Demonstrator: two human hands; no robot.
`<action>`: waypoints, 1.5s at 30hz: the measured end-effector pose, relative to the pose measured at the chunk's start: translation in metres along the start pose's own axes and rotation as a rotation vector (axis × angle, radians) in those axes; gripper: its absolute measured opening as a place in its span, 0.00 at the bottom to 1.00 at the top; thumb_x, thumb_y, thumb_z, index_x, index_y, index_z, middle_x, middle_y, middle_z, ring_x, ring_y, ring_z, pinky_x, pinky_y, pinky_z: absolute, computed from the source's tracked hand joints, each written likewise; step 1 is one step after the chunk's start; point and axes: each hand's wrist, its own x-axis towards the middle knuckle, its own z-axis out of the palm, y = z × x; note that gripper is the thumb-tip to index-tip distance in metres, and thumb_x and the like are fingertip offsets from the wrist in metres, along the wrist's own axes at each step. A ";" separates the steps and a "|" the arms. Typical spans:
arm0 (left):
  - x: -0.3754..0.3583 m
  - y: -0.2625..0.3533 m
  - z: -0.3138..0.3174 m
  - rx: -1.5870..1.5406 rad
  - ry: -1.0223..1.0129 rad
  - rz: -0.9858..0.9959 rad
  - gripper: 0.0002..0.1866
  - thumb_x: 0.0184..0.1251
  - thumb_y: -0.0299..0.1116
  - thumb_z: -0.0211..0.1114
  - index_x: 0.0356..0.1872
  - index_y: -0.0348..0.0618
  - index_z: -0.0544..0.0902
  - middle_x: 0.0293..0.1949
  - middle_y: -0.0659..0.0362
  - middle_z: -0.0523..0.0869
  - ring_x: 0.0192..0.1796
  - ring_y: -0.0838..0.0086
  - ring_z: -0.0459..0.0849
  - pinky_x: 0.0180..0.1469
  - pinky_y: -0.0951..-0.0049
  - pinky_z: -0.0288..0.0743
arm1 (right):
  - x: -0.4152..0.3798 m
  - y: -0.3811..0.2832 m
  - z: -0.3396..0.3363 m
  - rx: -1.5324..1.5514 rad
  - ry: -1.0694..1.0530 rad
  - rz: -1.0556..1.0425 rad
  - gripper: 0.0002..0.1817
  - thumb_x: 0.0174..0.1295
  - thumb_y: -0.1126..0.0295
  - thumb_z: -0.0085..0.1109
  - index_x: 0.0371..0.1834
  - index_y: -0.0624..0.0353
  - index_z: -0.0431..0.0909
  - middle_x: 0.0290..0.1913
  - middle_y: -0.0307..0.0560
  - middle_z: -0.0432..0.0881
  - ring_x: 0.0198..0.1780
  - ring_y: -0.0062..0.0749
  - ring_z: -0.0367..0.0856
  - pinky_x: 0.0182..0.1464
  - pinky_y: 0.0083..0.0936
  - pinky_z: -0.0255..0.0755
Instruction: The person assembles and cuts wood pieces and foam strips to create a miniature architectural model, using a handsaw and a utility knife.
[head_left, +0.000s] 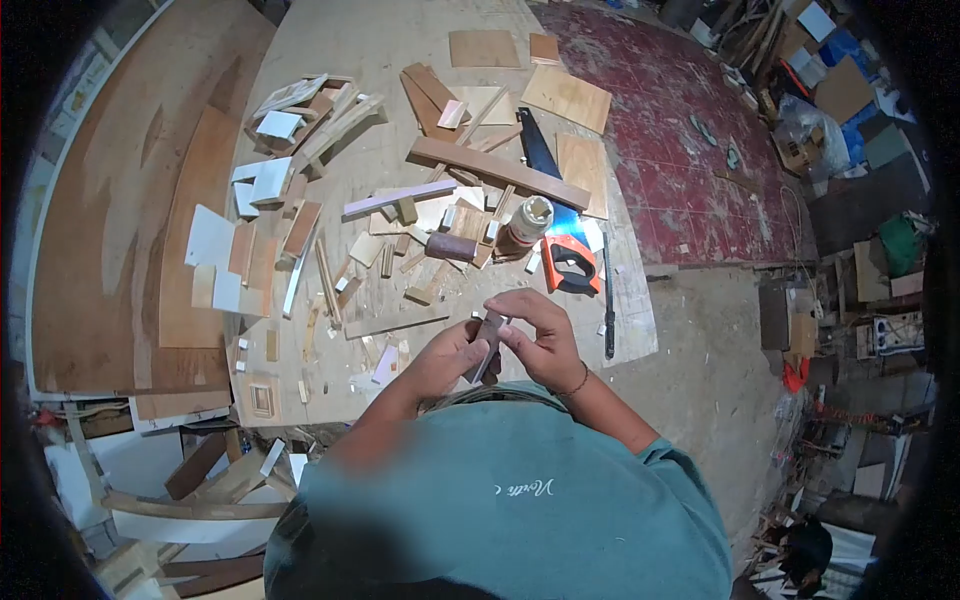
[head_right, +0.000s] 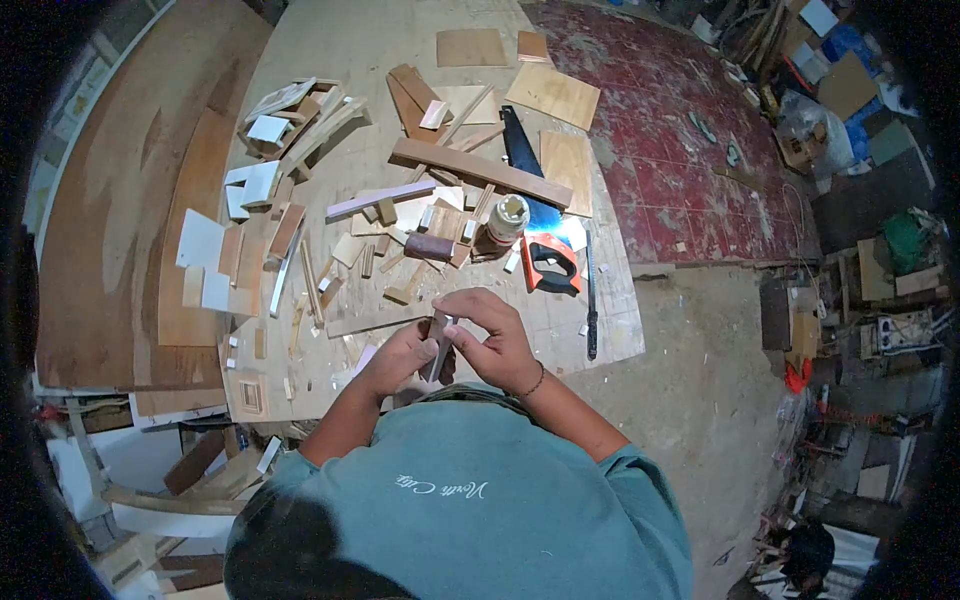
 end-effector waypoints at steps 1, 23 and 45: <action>-0.003 -0.003 0.005 -0.099 0.017 -0.003 0.22 0.74 0.49 0.55 0.54 0.40 0.71 0.38 0.59 0.81 0.38 0.78 0.80 0.40 0.75 0.76 | -0.003 0.000 0.001 0.007 -0.007 -0.003 0.16 0.58 0.75 0.61 0.50 0.62 0.80 0.44 0.50 0.83 0.46 0.40 0.80 0.52 0.32 0.72; 0.031 -0.043 0.095 -0.081 0.393 0.182 0.33 0.68 0.68 0.48 0.38 0.42 0.71 0.30 0.63 0.69 0.27 0.81 0.67 0.30 0.81 0.64 | -0.173 0.206 -0.166 -0.831 0.047 0.860 0.39 0.47 0.67 0.72 0.64 0.62 0.65 0.56 0.62 0.71 0.54 0.57 0.75 0.57 0.42 0.71; 0.100 -0.007 0.191 0.385 0.705 0.529 0.33 0.70 0.64 0.46 0.36 0.36 0.74 0.32 0.60 0.73 0.34 0.77 0.70 0.38 0.77 0.63 | -0.100 0.166 -0.244 -0.163 -0.044 0.455 0.15 0.66 0.61 0.57 0.35 0.64 0.75 0.23 0.46 0.71 0.26 0.26 0.68 0.31 0.26 0.66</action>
